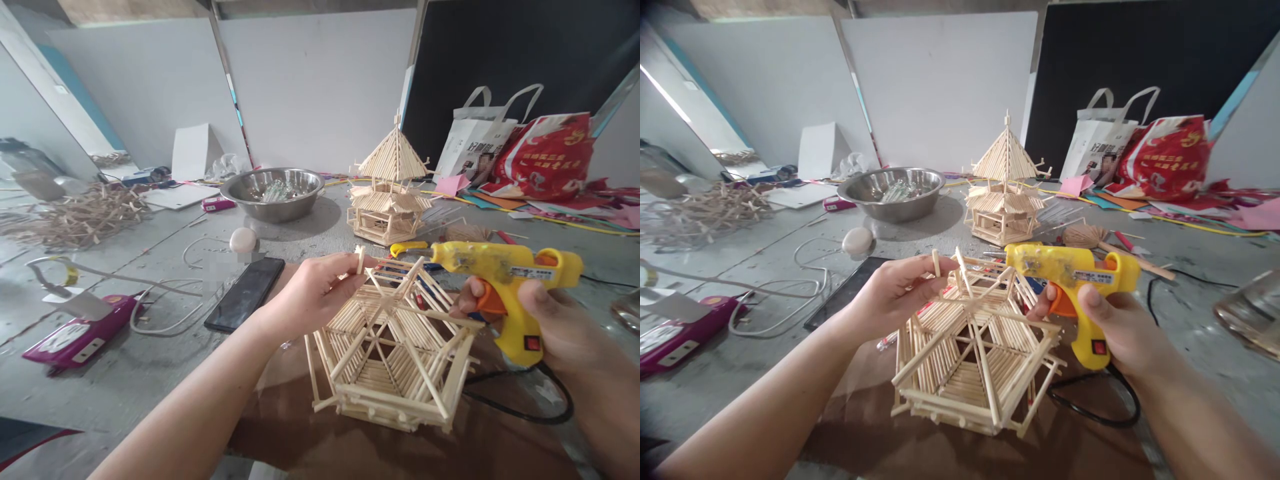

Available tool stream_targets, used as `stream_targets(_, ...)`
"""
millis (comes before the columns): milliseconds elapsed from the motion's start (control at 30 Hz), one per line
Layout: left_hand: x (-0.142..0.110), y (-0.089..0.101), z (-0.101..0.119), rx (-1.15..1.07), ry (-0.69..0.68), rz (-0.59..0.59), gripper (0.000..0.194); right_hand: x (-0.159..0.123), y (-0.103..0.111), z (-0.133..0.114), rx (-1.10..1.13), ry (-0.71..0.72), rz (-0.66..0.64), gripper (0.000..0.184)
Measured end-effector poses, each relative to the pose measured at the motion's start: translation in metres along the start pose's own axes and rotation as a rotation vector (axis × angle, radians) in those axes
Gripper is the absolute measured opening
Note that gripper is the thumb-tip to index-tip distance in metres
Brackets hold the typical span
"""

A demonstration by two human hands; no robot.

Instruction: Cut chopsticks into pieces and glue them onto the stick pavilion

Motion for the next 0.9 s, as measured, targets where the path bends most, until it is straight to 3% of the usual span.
stream_targets(433, 0.0, 0.005, 0.002, 0.002, 0.025, -0.01, 0.022, -0.002, 0.003, -0.002, -0.077, 0.008, -0.019, 0.038)
stream_targets(633, 0.0, 0.008, -0.002, -0.014, 0.099, -0.006, 0.022, 0.0, 0.006, 0.0, -0.056, -0.01, -0.021, 0.039)
stream_targets(767, 0.0, 0.017, -0.01, -0.038, 0.187, 0.019, 0.026, -0.002, -0.001, -0.001, -0.006, -0.023, 0.05, 0.038)
stream_targets(900, 0.0, 0.033, -0.022, 0.135, 0.314, 0.089, 0.028, -0.003, -0.009, -0.002, 0.045, -0.051, 0.076, 0.039)
Point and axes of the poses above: each hand's wrist, its own x-axis towards the middle knuckle, its own y-axis out of the back of the hand, z = x × y, the point moved 4 cm from there along x, towards the middle knuckle, and after that the axes turned 12 degrees about y, right-handed, at the moved point
